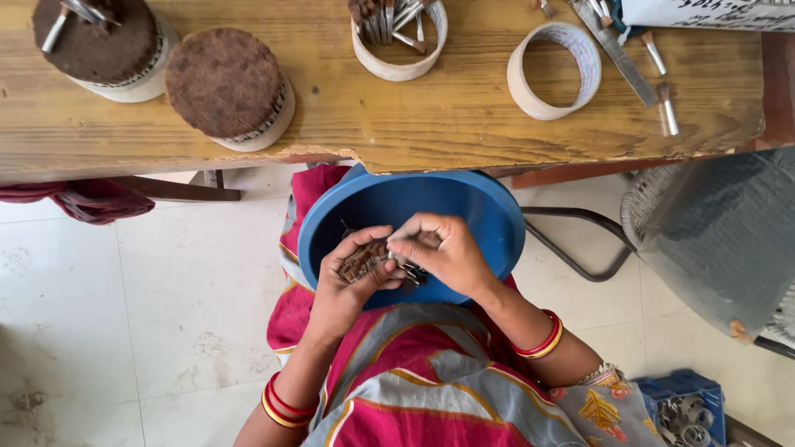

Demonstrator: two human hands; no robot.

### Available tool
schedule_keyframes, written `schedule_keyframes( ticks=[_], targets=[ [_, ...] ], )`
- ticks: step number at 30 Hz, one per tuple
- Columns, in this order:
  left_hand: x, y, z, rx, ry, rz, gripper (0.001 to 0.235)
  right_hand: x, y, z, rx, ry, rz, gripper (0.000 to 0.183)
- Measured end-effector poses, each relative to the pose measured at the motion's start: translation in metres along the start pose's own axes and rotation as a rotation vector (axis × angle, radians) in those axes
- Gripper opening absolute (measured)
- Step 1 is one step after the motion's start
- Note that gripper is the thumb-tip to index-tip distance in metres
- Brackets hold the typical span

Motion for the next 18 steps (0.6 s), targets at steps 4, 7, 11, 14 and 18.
schedule_keyframes(
  ticks=[4,7,11,14,18],
  targets=[
    [0.010,0.004,0.004,-0.012,0.026,0.029,0.046,-0.003,0.004,0.040,-0.188,0.448,0.047,0.009],
    [0.008,-0.001,0.012,-0.026,0.070,-0.016,0.047,-0.028,0.009,0.023,0.051,1.207,0.091,0.009],
    [0.014,0.000,0.016,-0.073,0.145,0.077,0.041,-0.107,0.031,0.040,0.179,1.452,-0.017,0.035],
    [0.006,0.001,0.018,-0.072,0.184,0.075,0.043,-0.121,0.037,0.057,0.182,1.501,-0.123,0.039],
    [0.007,0.007,0.026,-0.120,0.165,0.096,0.041,-0.049,0.040,0.038,0.163,1.293,-0.203,0.051]
  ],
)
Point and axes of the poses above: each hand's wrist, its own y-axis away from the middle knuckle, its own z-axis out of the back of the hand, x = y × z, the point moved 10 cm from there along -y, towards the middle knuckle, and after that the axes turned 12 degrees about -y, right-handed, at the moved point
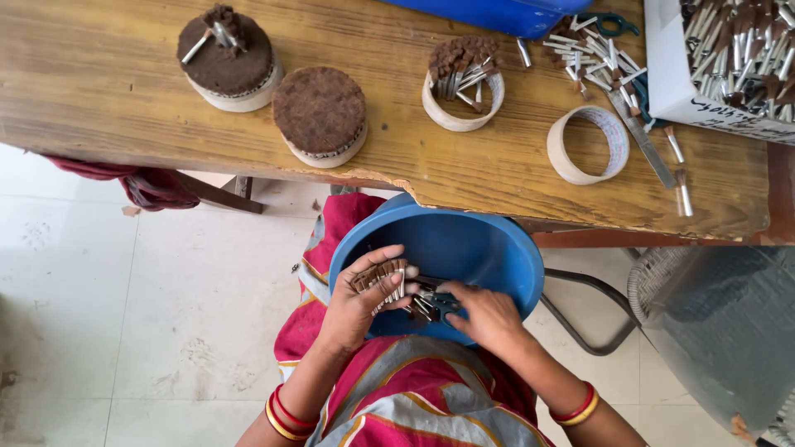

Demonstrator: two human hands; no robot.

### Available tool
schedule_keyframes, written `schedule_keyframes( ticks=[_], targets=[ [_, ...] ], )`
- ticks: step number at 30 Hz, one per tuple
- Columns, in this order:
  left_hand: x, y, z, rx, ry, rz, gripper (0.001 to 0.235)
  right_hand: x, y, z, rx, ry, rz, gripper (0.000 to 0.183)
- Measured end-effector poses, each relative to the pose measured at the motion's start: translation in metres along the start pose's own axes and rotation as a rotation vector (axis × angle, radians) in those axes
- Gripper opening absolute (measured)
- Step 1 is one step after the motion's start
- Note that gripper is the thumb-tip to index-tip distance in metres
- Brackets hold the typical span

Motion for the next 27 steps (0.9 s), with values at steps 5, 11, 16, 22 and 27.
schedule_keyframes(
  ticks=[5,11,16,22,27],
  targets=[
    [-0.005,-0.001,0.005,0.068,-0.051,-0.046,0.044,0.015,0.023,0.080,-0.020,-0.312,-0.207,0.048],
    [-0.038,0.012,-0.014,0.183,-0.220,-0.185,0.056,0.041,0.027,0.105,0.120,-0.494,-0.189,0.057],
    [-0.058,0.024,-0.025,0.187,-0.543,-0.312,0.073,0.055,0.021,0.105,0.169,-0.433,-0.133,0.056],
    [-0.062,0.028,-0.032,0.234,-0.589,-0.337,0.076,0.070,0.016,0.111,0.150,-0.433,-0.029,0.053],
    [-0.059,0.026,-0.032,0.247,-0.497,-0.297,0.076,0.037,0.016,0.089,0.221,-0.496,-0.101,0.052]
  ],
)
Point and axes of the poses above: each hand's wrist, its own y-axis away from the middle knuckle, its own z-axis out of the back of the hand, x = y × z, the point moved 10 cm from there along -y, towards the middle knuckle, and after that the axes turned 12 degrees about -y, right-handed, at the moved point
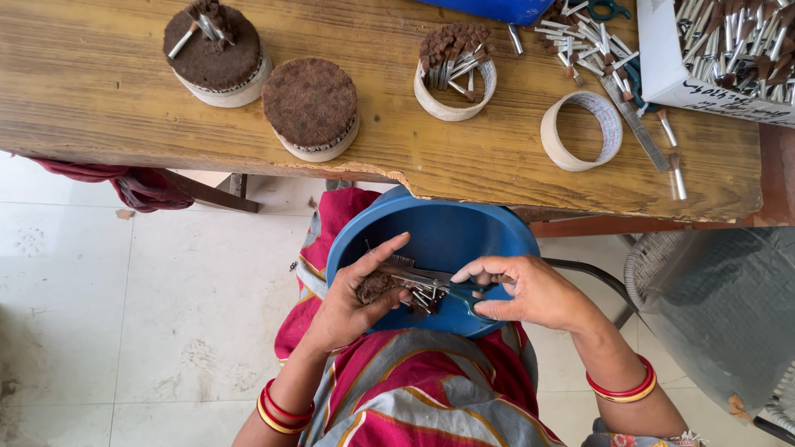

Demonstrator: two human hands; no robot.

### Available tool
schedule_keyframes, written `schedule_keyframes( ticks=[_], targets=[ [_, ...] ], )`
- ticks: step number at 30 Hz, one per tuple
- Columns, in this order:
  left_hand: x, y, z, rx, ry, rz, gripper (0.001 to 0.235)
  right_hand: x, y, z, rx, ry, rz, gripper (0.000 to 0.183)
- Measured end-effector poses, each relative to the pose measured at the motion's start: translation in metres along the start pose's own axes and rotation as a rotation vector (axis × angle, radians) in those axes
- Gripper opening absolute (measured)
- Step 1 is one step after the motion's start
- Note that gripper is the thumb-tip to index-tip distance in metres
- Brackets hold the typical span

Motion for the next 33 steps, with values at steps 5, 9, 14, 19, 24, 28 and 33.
schedule_keyframes(
  ticks=[5,9,14,19,24,28,33],
  targets=[
    [0.020,-0.006,-0.006,-0.013,0.110,0.030,0.074,-0.017,-0.013,-0.010,0.010,-0.090,-0.001,0.044],
    [0.038,-0.016,-0.016,-0.055,0.352,0.102,0.074,0.027,-0.012,-0.020,-0.235,0.375,0.501,0.028],
    [0.040,-0.020,-0.034,-0.006,0.284,0.115,0.076,-0.032,-0.041,-0.018,-0.331,-0.423,0.299,0.020],
    [0.048,-0.021,-0.038,0.028,0.294,0.189,0.077,-0.060,-0.054,-0.025,-0.265,-0.865,0.380,0.017],
    [0.042,-0.023,-0.037,0.014,0.408,0.149,0.078,-0.093,-0.055,-0.004,-0.408,-1.009,0.501,0.026],
    [0.041,-0.023,-0.039,0.035,0.391,0.132,0.077,-0.032,-0.054,-0.031,-0.122,-0.661,0.414,0.016],
    [0.038,-0.022,-0.038,0.066,0.319,0.129,0.077,-0.061,-0.060,-0.014,-0.291,-0.809,0.415,0.018]
  ],
)
Point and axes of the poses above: each hand's wrist, its own y-axis away from the middle knuckle, its own z-axis out of the back of the hand, x = y × z, the point moved 10 cm from there along -y, towards the middle knuckle, and after that the axes turned 12 degrees about -y, right-handed, at the moved point
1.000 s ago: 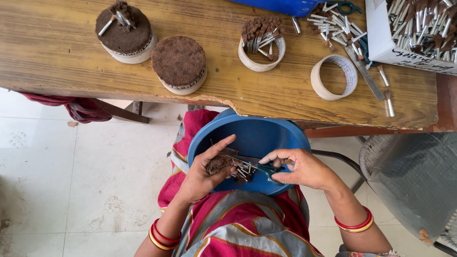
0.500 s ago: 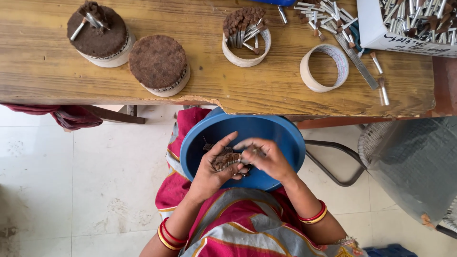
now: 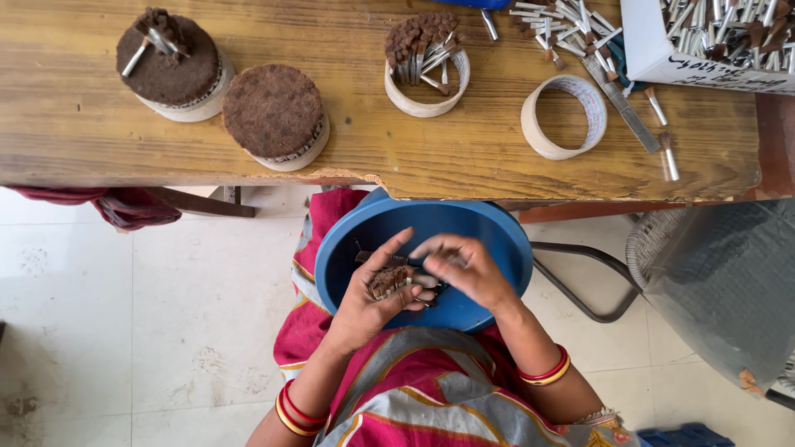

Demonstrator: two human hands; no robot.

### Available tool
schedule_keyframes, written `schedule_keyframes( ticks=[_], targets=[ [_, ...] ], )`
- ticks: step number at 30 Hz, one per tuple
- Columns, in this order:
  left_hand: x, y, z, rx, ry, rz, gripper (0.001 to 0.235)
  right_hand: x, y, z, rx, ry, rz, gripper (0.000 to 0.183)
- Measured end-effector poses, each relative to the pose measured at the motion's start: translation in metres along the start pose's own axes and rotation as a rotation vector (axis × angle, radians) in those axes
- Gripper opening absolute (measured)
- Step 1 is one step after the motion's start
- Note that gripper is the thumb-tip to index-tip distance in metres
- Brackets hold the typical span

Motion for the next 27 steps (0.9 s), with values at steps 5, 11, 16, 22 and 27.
schedule_keyframes(
  ticks=[5,11,16,22,27],
  targets=[
    [0.001,0.000,-0.001,-0.001,0.021,-0.002,0.075,0.006,0.001,-0.018,0.093,0.029,-0.010,0.026],
    [0.010,-0.005,0.000,-0.011,0.071,-0.004,0.072,0.016,0.001,-0.041,0.225,0.094,0.008,0.025],
    [0.023,0.001,0.019,-0.261,0.293,0.173,0.063,0.010,-0.009,0.002,-0.045,-0.097,0.088,0.024],
    [0.009,0.000,0.009,-0.143,0.085,0.037,0.071,0.011,0.003,-0.036,0.180,-0.106,-0.092,0.029],
    [0.006,-0.005,0.010,-0.146,0.014,-0.033,0.070,0.017,0.003,-0.046,0.139,0.097,-0.077,0.015]
  ],
)
Point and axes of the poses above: each hand's wrist, its own y-axis away from the middle knuckle, its own z-axis out of the back of the hand, x = y × z, the point moved 10 cm from there along -y, towards the middle knuckle, and after that the axes turned 12 degrees about -y, right-handed, at the moved point
